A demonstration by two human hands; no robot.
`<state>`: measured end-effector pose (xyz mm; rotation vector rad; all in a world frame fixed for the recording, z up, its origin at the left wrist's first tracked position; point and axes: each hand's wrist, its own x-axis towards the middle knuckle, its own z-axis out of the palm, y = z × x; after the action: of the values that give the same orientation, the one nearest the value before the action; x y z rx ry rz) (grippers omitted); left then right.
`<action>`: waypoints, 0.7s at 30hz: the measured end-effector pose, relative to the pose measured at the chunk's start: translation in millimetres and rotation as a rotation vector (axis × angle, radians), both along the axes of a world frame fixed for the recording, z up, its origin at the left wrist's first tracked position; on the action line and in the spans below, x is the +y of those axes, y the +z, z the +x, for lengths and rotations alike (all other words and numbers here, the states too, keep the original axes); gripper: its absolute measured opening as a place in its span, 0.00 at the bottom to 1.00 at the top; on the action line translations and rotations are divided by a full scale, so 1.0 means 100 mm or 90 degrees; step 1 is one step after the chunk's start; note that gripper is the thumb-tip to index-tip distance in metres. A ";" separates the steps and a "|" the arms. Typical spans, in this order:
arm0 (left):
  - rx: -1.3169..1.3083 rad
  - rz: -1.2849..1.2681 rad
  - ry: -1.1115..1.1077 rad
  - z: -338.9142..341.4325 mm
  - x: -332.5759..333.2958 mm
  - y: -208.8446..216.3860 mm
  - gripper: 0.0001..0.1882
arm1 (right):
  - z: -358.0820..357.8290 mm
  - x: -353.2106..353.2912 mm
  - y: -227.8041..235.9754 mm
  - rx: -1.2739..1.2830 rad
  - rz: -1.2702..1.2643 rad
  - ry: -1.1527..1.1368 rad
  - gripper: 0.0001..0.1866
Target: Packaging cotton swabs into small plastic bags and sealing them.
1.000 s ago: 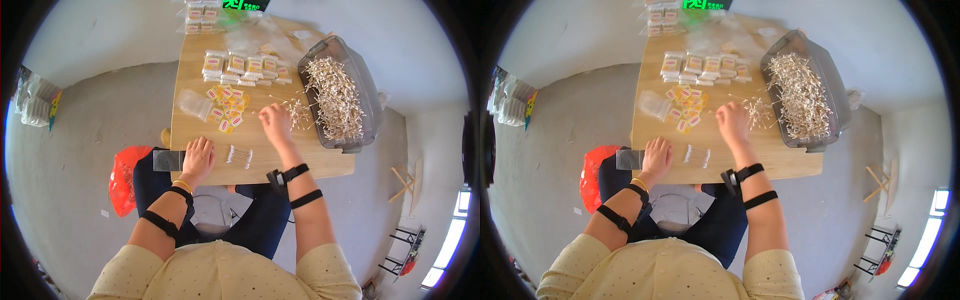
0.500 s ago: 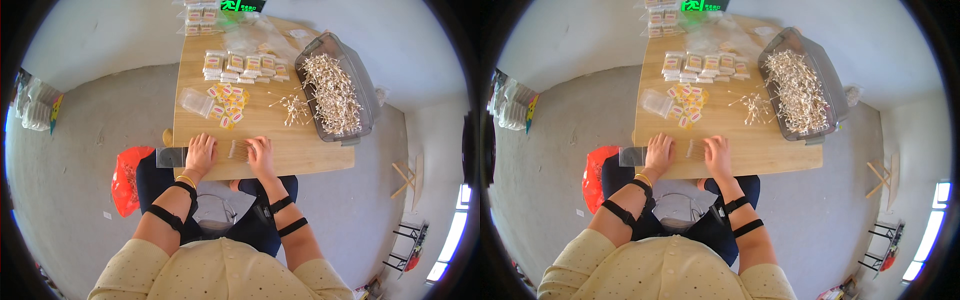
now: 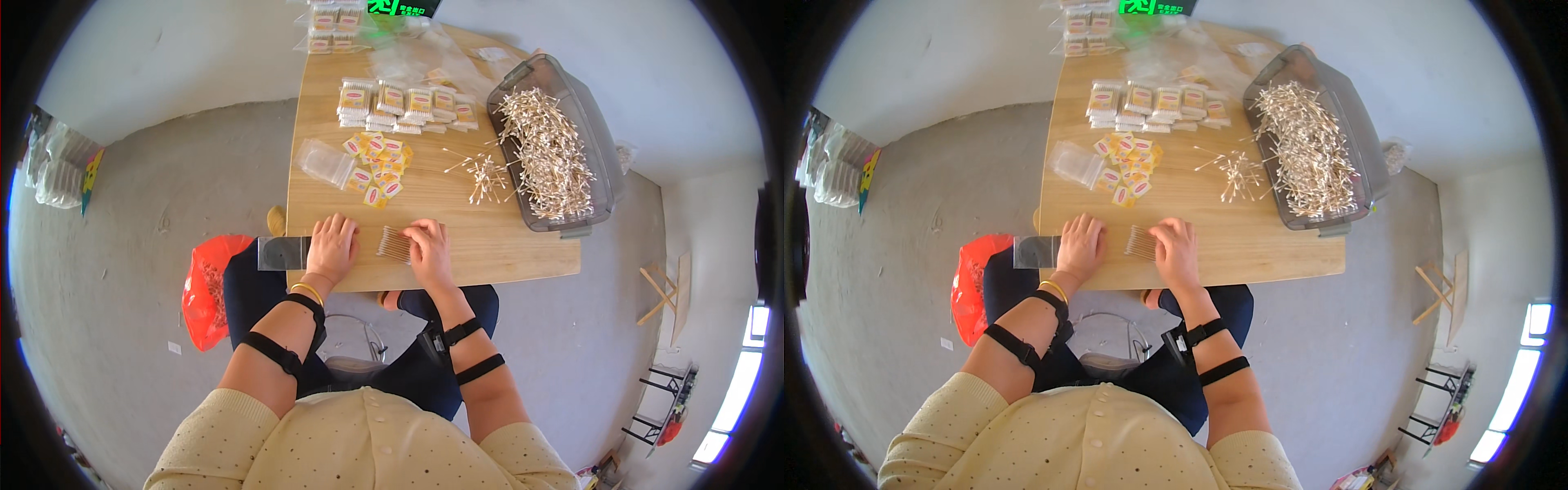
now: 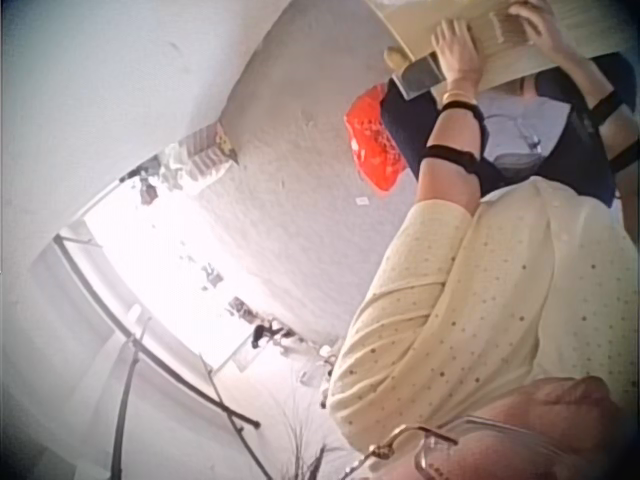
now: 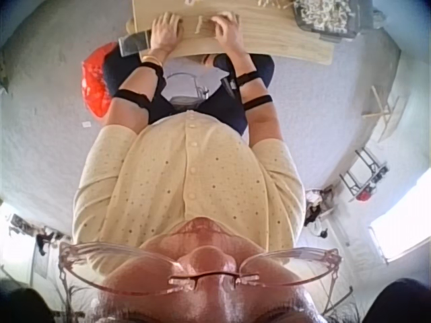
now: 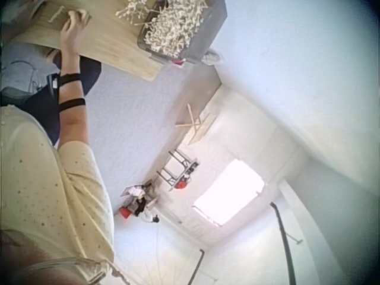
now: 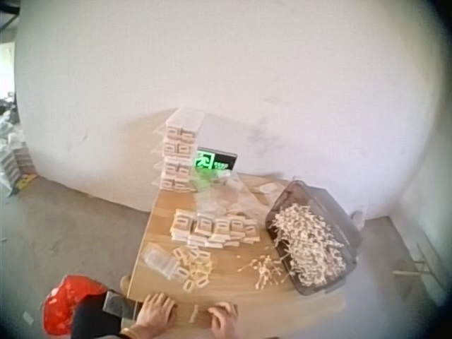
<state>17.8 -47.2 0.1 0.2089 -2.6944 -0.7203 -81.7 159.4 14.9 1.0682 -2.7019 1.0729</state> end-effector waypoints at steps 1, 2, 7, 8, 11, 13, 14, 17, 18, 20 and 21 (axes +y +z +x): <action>0.002 -0.001 0.000 0.01 0.00 -0.01 0.08 | 0.01 0.00 0.01 -0.001 0.000 0.001 0.14; 0.001 -0.001 0.001 0.01 -0.01 -0.01 0.08 | 0.01 0.00 0.01 -0.002 0.001 0.006 0.14; 0.000 -0.010 0.002 0.00 0.00 0.00 0.08 | 0.03 0.00 0.02 0.009 0.015 0.019 0.14; 0.000 -0.010 0.003 0.00 0.00 0.00 0.08 | 0.03 0.00 0.01 0.005 0.016 0.016 0.14; 0.005 -0.009 0.003 0.00 0.00 0.01 0.08 | 0.02 0.01 0.00 -0.003 0.010 0.012 0.14; 0.003 -0.012 0.003 0.00 0.00 0.01 0.08 | 0.03 0.01 0.00 -0.007 0.003 0.011 0.13; 0.002 -0.012 0.003 0.00 0.00 0.00 0.08 | 0.04 0.02 0.01 -0.004 0.006 0.018 0.13; 0.001 -0.011 0.002 0.01 0.00 0.00 0.08 | 0.06 0.04 0.04 0.002 0.013 0.029 0.13; -0.001 -0.011 0.003 0.01 -0.01 0.00 0.08 | 0.07 0.04 0.04 0.006 0.017 0.033 0.13; -0.004 -0.010 0.002 0.01 -0.01 0.01 0.09 | 0.09 0.04 0.05 0.007 0.028 0.032 0.13; -0.005 -0.010 0.004 0.01 0.00 0.01 0.09 | 0.09 0.04 0.05 0.009 0.038 0.032 0.12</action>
<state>18.6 -47.5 1.0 0.2160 -2.7044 -0.6967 -72.4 163.2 19.7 1.1538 -2.7267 0.9926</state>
